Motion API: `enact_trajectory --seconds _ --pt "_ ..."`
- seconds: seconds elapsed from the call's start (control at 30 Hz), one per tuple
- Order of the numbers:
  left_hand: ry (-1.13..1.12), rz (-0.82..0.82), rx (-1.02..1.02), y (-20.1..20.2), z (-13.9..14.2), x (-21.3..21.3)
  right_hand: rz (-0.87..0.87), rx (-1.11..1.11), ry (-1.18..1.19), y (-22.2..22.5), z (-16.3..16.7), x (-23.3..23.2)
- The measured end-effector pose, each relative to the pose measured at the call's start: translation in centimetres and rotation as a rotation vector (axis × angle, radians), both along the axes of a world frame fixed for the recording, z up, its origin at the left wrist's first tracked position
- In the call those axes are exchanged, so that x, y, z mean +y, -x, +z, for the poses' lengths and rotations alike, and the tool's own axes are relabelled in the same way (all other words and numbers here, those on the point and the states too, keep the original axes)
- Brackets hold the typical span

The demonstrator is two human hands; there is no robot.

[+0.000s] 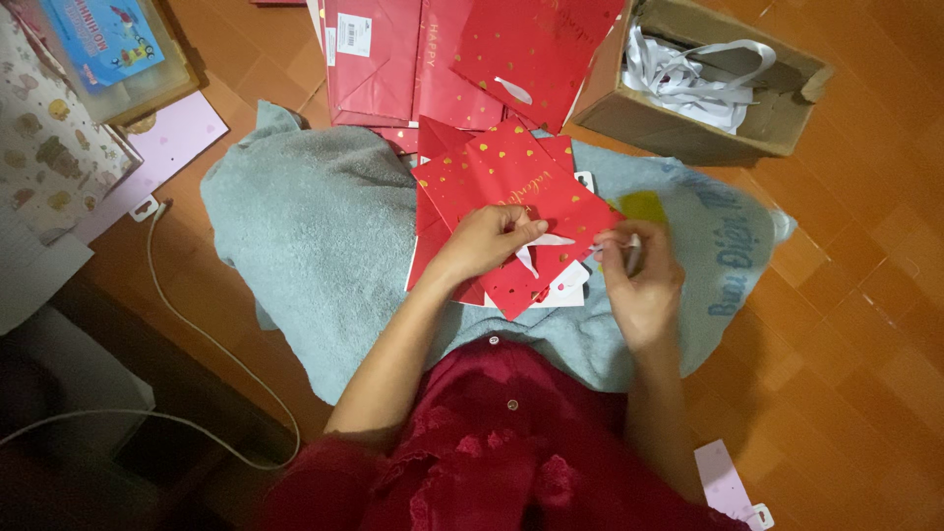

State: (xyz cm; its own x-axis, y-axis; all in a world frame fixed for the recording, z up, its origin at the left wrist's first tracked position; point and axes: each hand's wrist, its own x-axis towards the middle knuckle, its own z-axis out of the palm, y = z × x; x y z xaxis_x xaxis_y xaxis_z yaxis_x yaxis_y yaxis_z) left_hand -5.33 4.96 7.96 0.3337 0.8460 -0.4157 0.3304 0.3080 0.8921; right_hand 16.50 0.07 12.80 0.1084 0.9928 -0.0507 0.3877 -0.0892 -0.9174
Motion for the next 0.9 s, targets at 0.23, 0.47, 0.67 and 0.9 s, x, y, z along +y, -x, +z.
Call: enact_trajectory --seconds 0.23,0.47,0.67,0.9 --pt "-0.003 -0.022 0.042 -0.2 -0.2 -0.2 0.048 0.04 0.021 -0.6 -0.6 -0.2" --pt "0.086 -0.021 -0.178 -0.5 -2.2 -0.2 0.005 0.04 -0.08 -0.9 -0.2 -0.5" --pt "0.008 -0.073 -0.131 -0.8 -2.9 -0.3 -0.022 0.06 -0.233 -1.2 -0.2 -0.5" --pt "-0.144 -0.121 -0.035 -0.8 -2.3 -0.3 0.056 -0.193 0.049 -1.5 0.7 -0.1"
